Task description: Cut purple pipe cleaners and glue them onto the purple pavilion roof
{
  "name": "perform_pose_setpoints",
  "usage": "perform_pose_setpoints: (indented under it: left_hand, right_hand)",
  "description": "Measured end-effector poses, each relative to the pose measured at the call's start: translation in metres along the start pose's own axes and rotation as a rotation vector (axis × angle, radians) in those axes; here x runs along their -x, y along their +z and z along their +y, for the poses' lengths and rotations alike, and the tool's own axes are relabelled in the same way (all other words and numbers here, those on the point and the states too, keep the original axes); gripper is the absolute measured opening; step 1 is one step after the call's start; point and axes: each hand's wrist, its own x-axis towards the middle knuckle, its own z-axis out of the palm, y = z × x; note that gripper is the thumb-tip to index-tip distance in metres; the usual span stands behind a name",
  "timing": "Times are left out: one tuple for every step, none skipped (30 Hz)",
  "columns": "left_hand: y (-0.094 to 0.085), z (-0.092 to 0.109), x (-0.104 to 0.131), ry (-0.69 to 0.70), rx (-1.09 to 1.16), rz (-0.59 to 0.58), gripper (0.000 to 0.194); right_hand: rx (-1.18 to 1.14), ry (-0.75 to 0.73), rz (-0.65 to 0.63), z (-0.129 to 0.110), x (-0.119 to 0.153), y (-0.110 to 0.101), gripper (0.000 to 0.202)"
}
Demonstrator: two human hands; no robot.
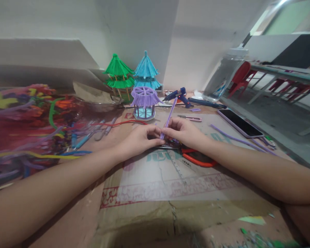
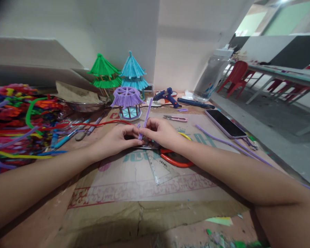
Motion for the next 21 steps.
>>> perform_pose_setpoints:
  left_hand:
    - [0.0, 0.0003, 0.0, 0.004, -0.009, 0.004, 0.017]
    - [-0.0001, 0.0007, -0.0001, 0.006, -0.016, 0.008, 0.017]
    - [-0.0001, 0.0012, -0.0002, 0.006, -0.024, 0.012, 0.016]
    - [-0.0001, 0.0017, -0.0004, 0.007, -0.03, 0.015, 0.015]
    - [0.0, 0.0021, -0.0005, 0.008, -0.036, 0.02, 0.014]
    - [0.0001, 0.0023, -0.0006, 0.01, -0.04, 0.026, 0.014]
    - [0.0004, 0.0023, -0.0007, 0.014, -0.044, 0.032, 0.013]
    - [0.0007, 0.0021, -0.0007, 0.02, -0.048, 0.037, 0.013]
    - [0.001, 0.0017, -0.0006, 0.026, -0.052, 0.037, 0.012]
    - [0.0011, 0.0014, -0.0005, 0.032, -0.055, 0.035, 0.013]
    - [0.001, 0.0012, -0.0002, 0.038, -0.055, 0.03, 0.014]
    - [0.0007, 0.0013, 0.0002, 0.043, -0.053, 0.022, 0.016]
    - [0.0, 0.0017, 0.0006, 0.048, -0.054, 0.017, 0.02]
    - [-0.0009, 0.0025, 0.0011, 0.052, -0.058, 0.014, 0.022]
    - [-0.002, 0.0035, 0.0015, 0.054, -0.059, 0.014, 0.022]
    - [-0.0032, 0.0046, 0.0018, 0.05, -0.058, 0.015, 0.023]
    - [-0.0044, 0.0055, 0.0019, 0.039, -0.052, 0.012, 0.026]
    - [-0.0053, 0.0062, 0.0018, 0.024, -0.038, 0.007, 0.031]
    - [-0.0059, 0.0066, 0.0015, 0.012, -0.015, 0.002, 0.033]
    - [-0.0059, 0.0067, 0.0011, 0.007, 0.013, -0.004, 0.032]
    - [-0.0055, 0.0065, 0.0007, 0.008, 0.036, -0.008, 0.028]
  right_hand:
    - [-0.009, 0.002, -0.008, -0.0006, 0.0001, 0.0001, 0.034]
    - [-0.017, 0.003, -0.015, -0.001, 0.0002, 0.0002, 0.033]
    - [-0.022, 0.003, -0.02, -0.0013, 0.0002, 0.0002, 0.033]
    - [-0.024, 0.003, -0.022, -0.0013, 0.0001, 0.0002, 0.033]
    - [-0.024, 0.002, -0.023, -0.0013, 0.0, 0.0003, 0.032]
    - [-0.023, 0.0, -0.025, -0.0012, 0.0, 0.0005, 0.032]
    - [-0.024, -0.003, -0.026, -0.0013, 0.0, 0.0008, 0.032]
    - [-0.027, -0.007, -0.024, -0.0015, 0.0002, 0.0012, 0.032]
    - [-0.029, -0.009, -0.021, -0.0018, 0.0005, 0.0017, 0.032]
    - [-0.029, -0.01, -0.009, -0.0023, 0.0009, 0.0021, 0.033]
    - [-0.019, -0.008, 0.011, -0.0027, 0.0014, 0.0024, 0.034]
    - [0.0, -0.007, 0.04, -0.003, 0.002, 0.0026, 0.034]
    - [0.029, -0.007, 0.071, -0.0031, 0.0026, 0.0026, 0.035]
    - [0.06, -0.009, 0.099, -0.0031, 0.0031, 0.0024, 0.035]
    - [0.088, -0.01, 0.12, -0.0029, 0.0035, 0.0021, 0.035]
    - [0.105, -0.011, 0.13, -0.0026, 0.0036, 0.0018, 0.034]
    - [0.109, -0.01, 0.13, -0.0024, 0.0036, 0.0014, 0.034]
    - [0.099, -0.005, 0.124, -0.0023, 0.0034, 0.0011, 0.033]
    - [0.079, 0.002, 0.116, -0.0024, 0.003, 0.0009, 0.032]
    - [0.049, 0.007, 0.109, -0.0027, 0.0025, 0.0007, 0.032]
    - [0.014, 0.011, 0.1, -0.0033, 0.0019, 0.0006, 0.031]
